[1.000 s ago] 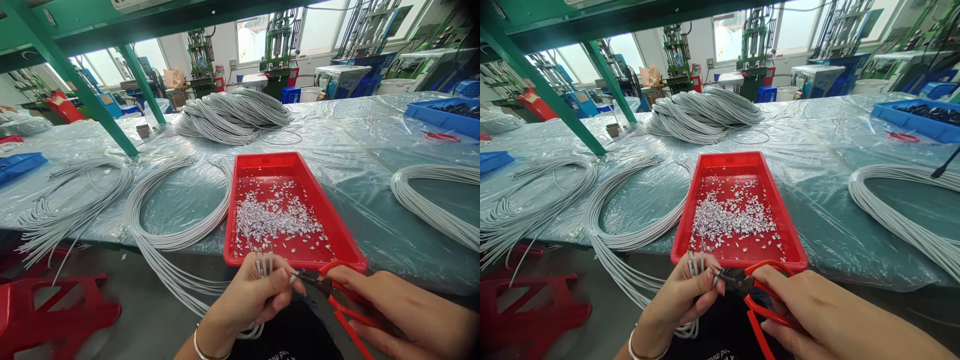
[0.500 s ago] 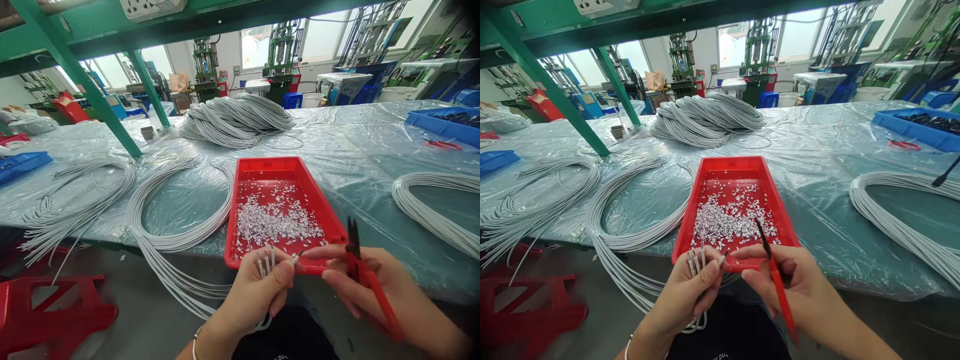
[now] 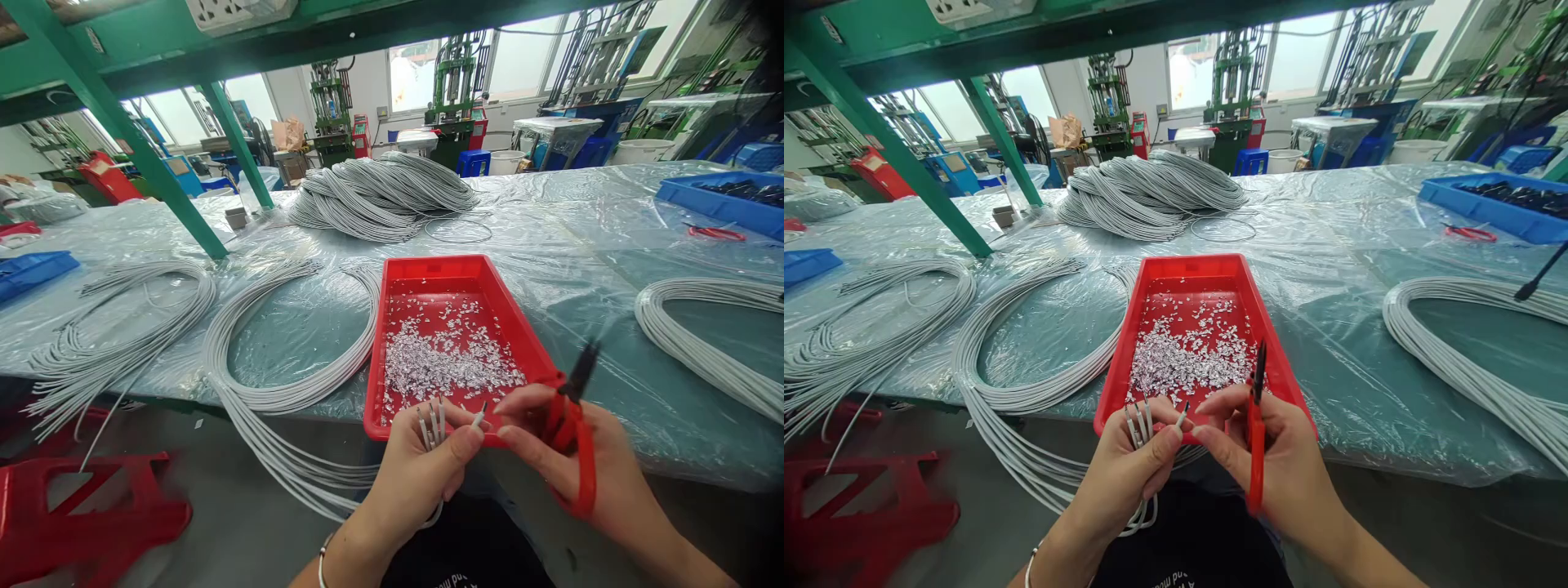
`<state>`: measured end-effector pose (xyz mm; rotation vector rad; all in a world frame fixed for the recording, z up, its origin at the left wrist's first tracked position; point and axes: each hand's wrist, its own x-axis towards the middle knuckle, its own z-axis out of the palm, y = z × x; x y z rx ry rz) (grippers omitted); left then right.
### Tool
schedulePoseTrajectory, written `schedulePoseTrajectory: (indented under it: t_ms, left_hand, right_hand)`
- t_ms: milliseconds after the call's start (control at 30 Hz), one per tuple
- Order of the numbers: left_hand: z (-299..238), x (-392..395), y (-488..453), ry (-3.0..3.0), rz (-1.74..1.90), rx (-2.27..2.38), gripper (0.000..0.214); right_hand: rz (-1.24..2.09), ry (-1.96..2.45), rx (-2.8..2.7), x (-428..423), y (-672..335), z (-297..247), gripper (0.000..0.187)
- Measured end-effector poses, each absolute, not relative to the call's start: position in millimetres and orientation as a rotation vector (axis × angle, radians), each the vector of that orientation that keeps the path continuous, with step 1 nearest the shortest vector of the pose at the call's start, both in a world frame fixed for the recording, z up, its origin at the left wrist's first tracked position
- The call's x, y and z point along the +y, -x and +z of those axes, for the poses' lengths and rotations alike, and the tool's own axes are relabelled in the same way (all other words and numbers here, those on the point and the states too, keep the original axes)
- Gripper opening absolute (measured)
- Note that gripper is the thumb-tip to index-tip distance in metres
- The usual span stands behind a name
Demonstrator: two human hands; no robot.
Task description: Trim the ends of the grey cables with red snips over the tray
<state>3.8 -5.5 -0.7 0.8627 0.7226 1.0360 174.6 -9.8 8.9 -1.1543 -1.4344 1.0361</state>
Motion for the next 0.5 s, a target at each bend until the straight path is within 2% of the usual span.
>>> schedulePoseTrajectory:
  t_ms: [33,133,267,500]
  left_hand:
    - [-0.3,-6.0,-4.3,-0.864,1.045,0.738,0.048]
    - [-2.9,-8.7,-6.1,-0.901,1.065,0.733,0.045]
    - [-7.5,-12.6,-8.0,-0.945,1.131,0.754,0.035]
    - [3.2,-14.9,-6.2,-1.25,1.347,0.929,0.004]
  right_hand:
    - [0.966,1.151,-1.441,-13.1,-174.3,8.4,0.009]
    - [0.832,1.117,-1.445,-20.6,-169.0,7.2,0.018]
    - [0.731,1.073,-1.464,-23.0,-161.9,5.8,0.019]
    - [0.692,1.075,-1.491,-21.6,-163.9,4.5,0.021]
